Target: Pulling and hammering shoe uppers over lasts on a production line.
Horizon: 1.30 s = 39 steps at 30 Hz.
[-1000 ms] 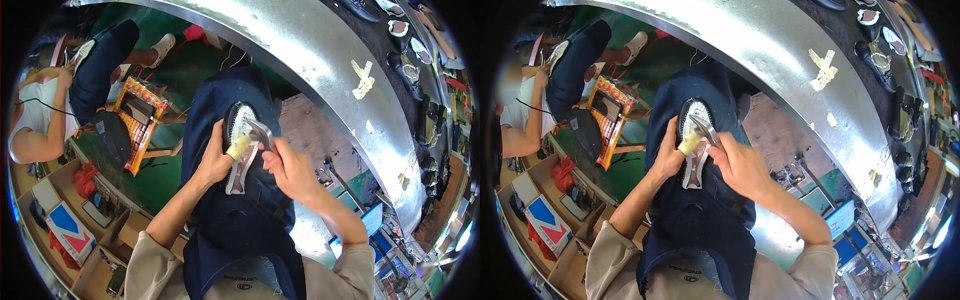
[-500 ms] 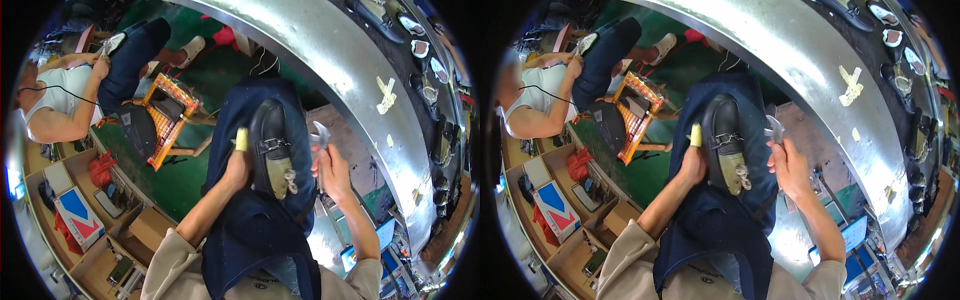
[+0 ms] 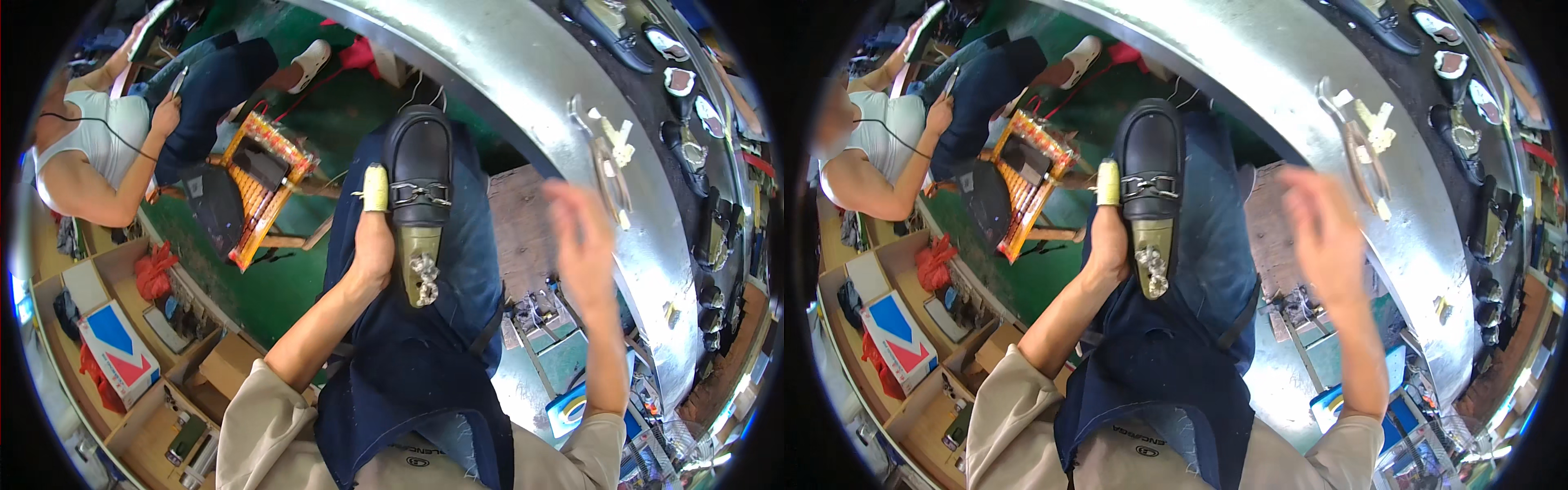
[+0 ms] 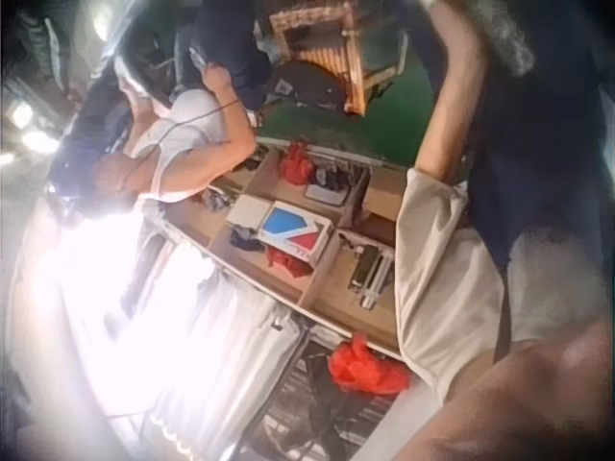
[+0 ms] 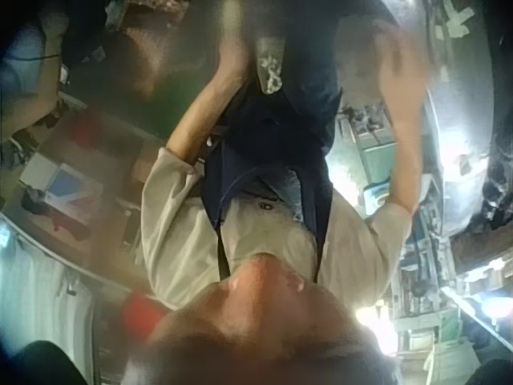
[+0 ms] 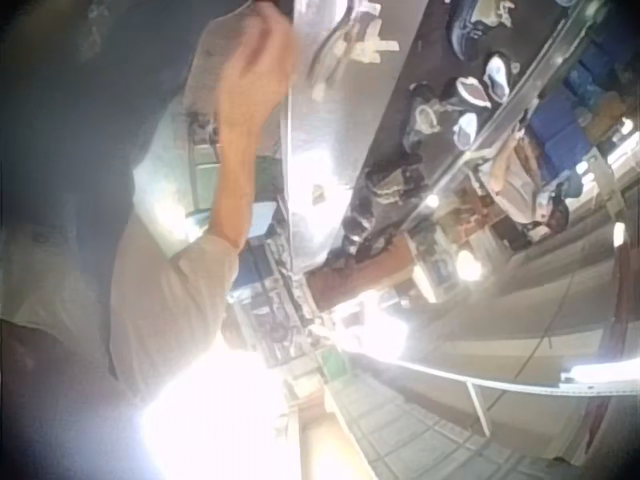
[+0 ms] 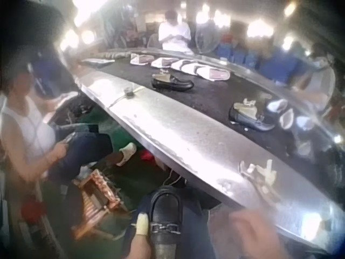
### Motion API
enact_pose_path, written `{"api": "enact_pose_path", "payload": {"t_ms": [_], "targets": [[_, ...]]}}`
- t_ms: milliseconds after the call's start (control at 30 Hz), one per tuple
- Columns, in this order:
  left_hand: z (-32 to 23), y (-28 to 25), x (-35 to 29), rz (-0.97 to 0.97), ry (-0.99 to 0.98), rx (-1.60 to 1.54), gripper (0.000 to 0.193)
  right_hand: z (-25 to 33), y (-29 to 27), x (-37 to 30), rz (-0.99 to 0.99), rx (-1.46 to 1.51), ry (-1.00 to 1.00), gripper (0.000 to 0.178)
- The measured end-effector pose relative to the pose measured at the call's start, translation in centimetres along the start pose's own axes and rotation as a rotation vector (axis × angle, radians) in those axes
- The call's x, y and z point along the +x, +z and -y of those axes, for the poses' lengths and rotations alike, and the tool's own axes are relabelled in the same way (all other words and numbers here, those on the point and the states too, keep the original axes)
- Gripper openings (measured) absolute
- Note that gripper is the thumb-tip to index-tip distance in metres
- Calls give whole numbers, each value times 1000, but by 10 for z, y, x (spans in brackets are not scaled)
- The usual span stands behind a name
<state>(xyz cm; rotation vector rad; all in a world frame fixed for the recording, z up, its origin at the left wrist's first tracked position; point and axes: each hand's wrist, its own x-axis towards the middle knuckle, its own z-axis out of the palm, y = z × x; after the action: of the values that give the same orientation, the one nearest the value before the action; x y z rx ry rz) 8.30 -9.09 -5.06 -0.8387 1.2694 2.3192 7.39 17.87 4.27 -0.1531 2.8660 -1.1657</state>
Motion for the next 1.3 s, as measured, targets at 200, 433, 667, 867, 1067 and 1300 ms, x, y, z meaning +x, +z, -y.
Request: {"api": "enact_pose_path", "payload": {"t_ms": [200,433,667,867,1067,1300], "targets": [[-7,74,-12,71,262,282,64,16,48,-26,203,686,198,78],[-55,116,13,488,519,548,55,-44,-81,29,-179,806,444,52],[-73,131,79,294,879,812,44,-142,-230,173,-241,190,491,67],[-76,163,114,183,1110,1179,43,-173,-201,323,-366,-192,362,90],[-80,169,116,214,1297,1341,38,-253,-226,364,-682,-458,24,46],[-84,164,116,137,1282,1341,28,-276,-242,351,-280,-1357,-199,17]]}}
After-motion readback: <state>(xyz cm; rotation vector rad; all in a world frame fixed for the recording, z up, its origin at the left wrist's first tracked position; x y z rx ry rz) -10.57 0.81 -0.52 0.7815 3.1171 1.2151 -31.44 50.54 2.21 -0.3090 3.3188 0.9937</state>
